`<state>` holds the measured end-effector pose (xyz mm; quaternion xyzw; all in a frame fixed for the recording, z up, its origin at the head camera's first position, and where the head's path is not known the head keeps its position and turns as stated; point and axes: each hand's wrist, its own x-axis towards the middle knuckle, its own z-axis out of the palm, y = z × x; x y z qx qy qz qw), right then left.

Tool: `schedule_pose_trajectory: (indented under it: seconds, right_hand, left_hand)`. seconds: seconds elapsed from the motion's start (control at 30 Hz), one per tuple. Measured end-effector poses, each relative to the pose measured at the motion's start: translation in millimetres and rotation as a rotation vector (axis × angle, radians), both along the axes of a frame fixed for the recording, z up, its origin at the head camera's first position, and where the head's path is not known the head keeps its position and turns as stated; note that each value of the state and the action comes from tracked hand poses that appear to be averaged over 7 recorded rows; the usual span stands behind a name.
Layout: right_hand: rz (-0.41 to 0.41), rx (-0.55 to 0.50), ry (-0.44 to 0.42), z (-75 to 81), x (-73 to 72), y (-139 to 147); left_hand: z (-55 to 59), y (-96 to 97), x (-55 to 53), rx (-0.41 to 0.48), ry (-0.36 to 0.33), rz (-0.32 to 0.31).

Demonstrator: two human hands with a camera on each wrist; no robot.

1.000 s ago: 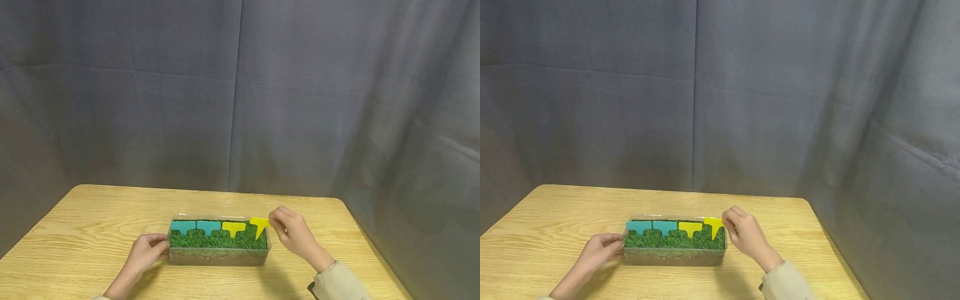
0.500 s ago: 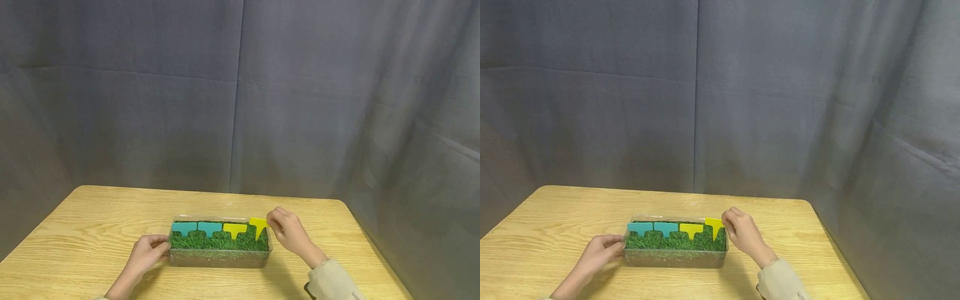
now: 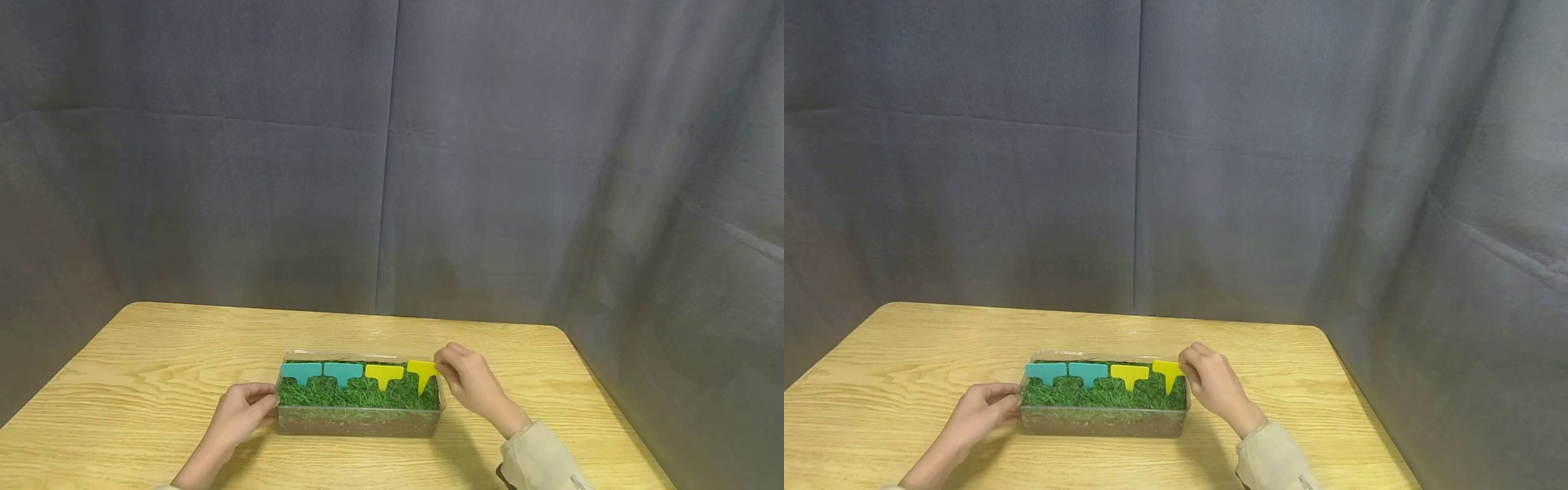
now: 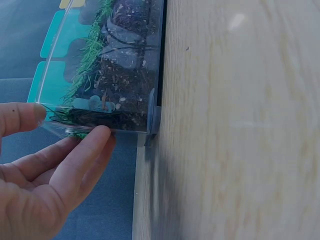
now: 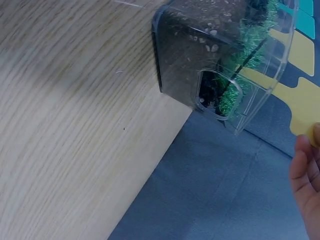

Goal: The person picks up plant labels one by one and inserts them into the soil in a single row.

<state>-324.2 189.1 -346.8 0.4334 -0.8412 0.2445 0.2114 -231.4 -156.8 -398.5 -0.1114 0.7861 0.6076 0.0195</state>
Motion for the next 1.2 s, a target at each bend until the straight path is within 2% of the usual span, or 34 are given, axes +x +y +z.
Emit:
schedule_pose_trajectory:
  seconds: [0.93, 1.2]
  right_hand:
    - [-0.005, 0.101, -0.046, -7.9, 1.9, 0.2]
    - [0.017, 0.084, -0.019, -9.3, 0.3, -2.7]
  left_hand:
    - [0.9, -1.2, -1.1, 0.009, -0.019, -0.016]
    - [0.3, -1.8, -1.4, 0.010, -0.016, -0.022]
